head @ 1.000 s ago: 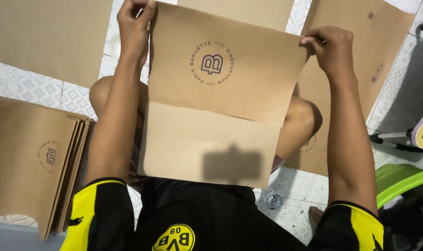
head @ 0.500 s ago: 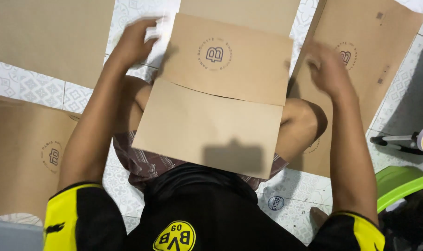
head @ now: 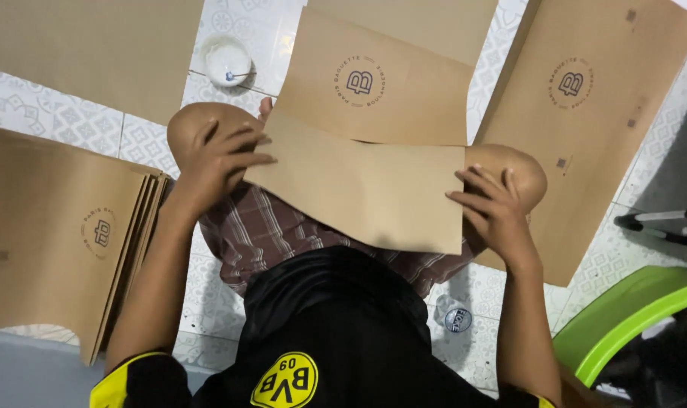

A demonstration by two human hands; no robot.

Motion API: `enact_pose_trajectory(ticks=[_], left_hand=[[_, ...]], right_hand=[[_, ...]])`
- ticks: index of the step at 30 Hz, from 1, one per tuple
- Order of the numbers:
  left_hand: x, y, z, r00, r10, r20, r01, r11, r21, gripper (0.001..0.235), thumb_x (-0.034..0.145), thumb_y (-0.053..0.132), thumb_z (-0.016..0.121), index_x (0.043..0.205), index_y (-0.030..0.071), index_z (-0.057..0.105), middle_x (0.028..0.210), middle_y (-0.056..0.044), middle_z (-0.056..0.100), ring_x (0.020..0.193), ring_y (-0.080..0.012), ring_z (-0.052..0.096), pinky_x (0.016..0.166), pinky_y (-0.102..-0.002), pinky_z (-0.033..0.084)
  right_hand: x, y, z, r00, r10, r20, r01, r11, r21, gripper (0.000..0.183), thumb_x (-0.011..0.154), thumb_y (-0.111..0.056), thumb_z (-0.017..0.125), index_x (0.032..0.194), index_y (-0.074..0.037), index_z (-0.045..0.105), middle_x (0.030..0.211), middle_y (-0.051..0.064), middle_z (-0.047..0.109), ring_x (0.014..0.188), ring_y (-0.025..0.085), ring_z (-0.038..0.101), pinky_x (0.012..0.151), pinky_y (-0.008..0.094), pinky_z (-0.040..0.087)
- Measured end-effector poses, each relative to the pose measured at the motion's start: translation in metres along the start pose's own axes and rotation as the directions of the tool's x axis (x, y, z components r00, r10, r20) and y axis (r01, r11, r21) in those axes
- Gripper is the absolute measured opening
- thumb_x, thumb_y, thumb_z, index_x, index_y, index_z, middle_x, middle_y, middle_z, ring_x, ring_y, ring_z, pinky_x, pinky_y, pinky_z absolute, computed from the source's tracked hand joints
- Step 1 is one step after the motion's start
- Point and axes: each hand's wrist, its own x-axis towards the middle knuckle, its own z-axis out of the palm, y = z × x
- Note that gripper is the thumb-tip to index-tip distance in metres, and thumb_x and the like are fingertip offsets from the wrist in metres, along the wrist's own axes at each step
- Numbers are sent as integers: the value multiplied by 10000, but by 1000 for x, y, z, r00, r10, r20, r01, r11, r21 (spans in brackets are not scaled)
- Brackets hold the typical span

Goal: The person applies glue to the edge of a flat cardboard sheet using a small brush, then folds and presses the edges together to form a paper bag. They repeat this process with multiple sheets, folding the sides and bottom to create the bag structure.

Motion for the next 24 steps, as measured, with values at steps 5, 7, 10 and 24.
enact_pose_trajectory(ticks=[5, 7, 10, 24], left_hand=[[23, 2, -13, 927, -105, -359, -36, 930, -365, 144, 988, 8, 746, 1127, 34, 767, 1128, -206, 752, 1150, -442, 668, 1050, -603, 435], [34, -6, -20, 906, -268, -327, 116, 902, -417, 139, 1007, 140, 672, 1115, 125, 760, 1127, -98, 760, 1091, -347, 682, 875, -521, 456], [59, -18, -20, 849, -399, -346, 133, 795, -592, 151, 1078, 199, 617, 950, 177, 539, 953, 21, 546, 905, -182, 508, 702, -382, 378], [101, 6, -13, 781, -536, -321, -25, 486, -873, 269, 1032, 252, 618, 1262, 258, 479, 738, -5, 535, 649, -91, 522, 663, -242, 407]], right_hand=[[31, -14, -29, 898, -172, -405, 288, 926, 246, 113, 955, -10, 779, 1018, -101, 800, 1068, 88, 785, 1105, 371, 729, 1117, 519, 485], [34, -5, -26, 903, -90, -420, 274, 874, 402, 239, 870, 117, 734, 1058, -29, 736, 1114, 158, 748, 1132, 346, 719, 1094, 465, 538], [51, 42, -12, 900, 165, -403, 90, 836, 542, 98, 953, 30, 731, 989, -26, 659, 997, 90, 625, 994, 192, 600, 911, 335, 499], [117, -50, -10, 832, -168, -529, 111, 984, -138, 766, 1022, -204, 910, 1590, -74, 414, 1647, 282, 260, 1550, 495, 241, 1290, 670, 227]])
